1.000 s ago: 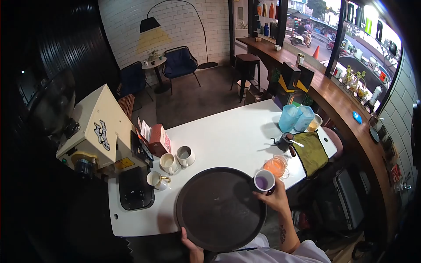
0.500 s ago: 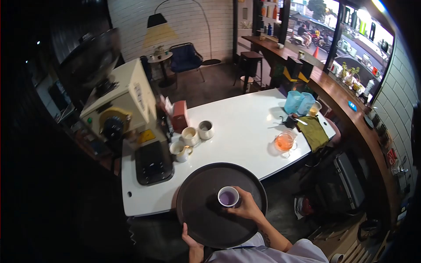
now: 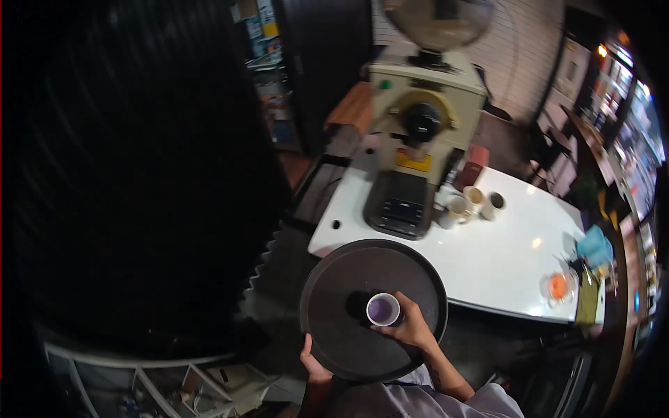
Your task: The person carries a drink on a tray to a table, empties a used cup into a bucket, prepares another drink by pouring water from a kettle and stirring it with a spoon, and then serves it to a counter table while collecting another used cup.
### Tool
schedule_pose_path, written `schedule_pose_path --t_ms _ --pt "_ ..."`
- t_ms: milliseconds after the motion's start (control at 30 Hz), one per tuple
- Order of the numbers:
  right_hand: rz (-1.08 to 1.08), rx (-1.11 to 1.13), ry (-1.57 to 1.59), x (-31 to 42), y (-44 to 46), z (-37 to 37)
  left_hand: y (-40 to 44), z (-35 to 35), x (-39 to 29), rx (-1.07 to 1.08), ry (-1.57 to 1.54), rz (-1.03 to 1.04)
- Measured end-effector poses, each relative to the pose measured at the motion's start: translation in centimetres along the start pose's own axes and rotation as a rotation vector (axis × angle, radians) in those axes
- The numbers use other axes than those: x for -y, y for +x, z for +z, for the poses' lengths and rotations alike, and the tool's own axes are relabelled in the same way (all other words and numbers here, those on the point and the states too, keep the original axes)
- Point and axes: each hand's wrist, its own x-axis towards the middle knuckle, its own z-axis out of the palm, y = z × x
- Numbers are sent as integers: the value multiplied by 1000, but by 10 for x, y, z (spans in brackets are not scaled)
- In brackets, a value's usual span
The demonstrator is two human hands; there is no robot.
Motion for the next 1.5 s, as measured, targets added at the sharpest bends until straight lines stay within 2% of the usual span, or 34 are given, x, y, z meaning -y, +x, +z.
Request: schedule_pose_path --t_ms 67,100,133,200,233,267,300,367,467,533,633,667,733,767,800,867,900,933,1000,1033,1100,1133,1200,1267,1367,1467,1500 --pt "-53 103 -17 2 25 18 6 -14 -19 147 -128 9" --pt "-168 172 -46 2 41 26 10 -22 -29 139 -137 48" --pt "-181 206 -38 7 53 31 15 -30 -41 108 -164 88" --pt "-20 305 42 32 80 35 24 -31 -66 73 -193 157" --pt "-83 287 72 27 95 40 28 -30 -79 -69 49 298" --pt "-41 210 132 29 110 44 34 -24 -92 -215 293 427" --pt "-152 96 17 26 127 48 42 -17 -107 -222 290 442" --pt "-323 -117 -119 28 164 58 58 -6 -144 -73 72 388" --pt "-266 -299 -299 32 215 81 86 -4 -197 -143 38 431" --pt "-211 -289 -223 8 253 100 111 0 -228 -150 71 475" --pt "103 -35 378 -19 301 132 142 14 -264 -148 134 509" --pt "217 81 444 -28 313 136 153 19 -276 -127 167 513" --pt "149 130 409 -33 337 160 186 -3 -299 -147 178 525" --pt "220 146 397 -30 347 168 204 -16 -313 -167 193 534" --pt "364 -19 349 -35 357 188 220 -13 -327 -164 199 516" --pt "349 79 421 -41 381 199 256 -6 -354 -212 227 337" --pt "412 -55 355 -60 389 214 275 12 -369 -231 251 315" --pt "409 -82 321 -68 400 221 295 29 -383 -250 276 292" --pt "417 -74 311 -40 423 227 329 84 -411 -468 403 111" --pt "419 -122 320 -47 430 242 359 67 -427 -396 489 150" --pt "465 -648 294 -68 436 277 407 50 -459 -410 540 85" --pt "434 -585 392 -24 448 275 432 61 -472 -441 560 57" --pt "556 -669 293 -56 456 291 475 73 -495 -281 542 -133" --pt "544 -692 305 -59 466 293 514 94 -507 -264 611 -243" --pt "488 -757 395 -61 487 295 570 101 -507 -185 768 -236" --pt "527 -984 358 -70 516 291 625 125 -496 -26 727 -297" --pt "506 -959 330 -55 530 281 646 133 -488 -11 736 -316"
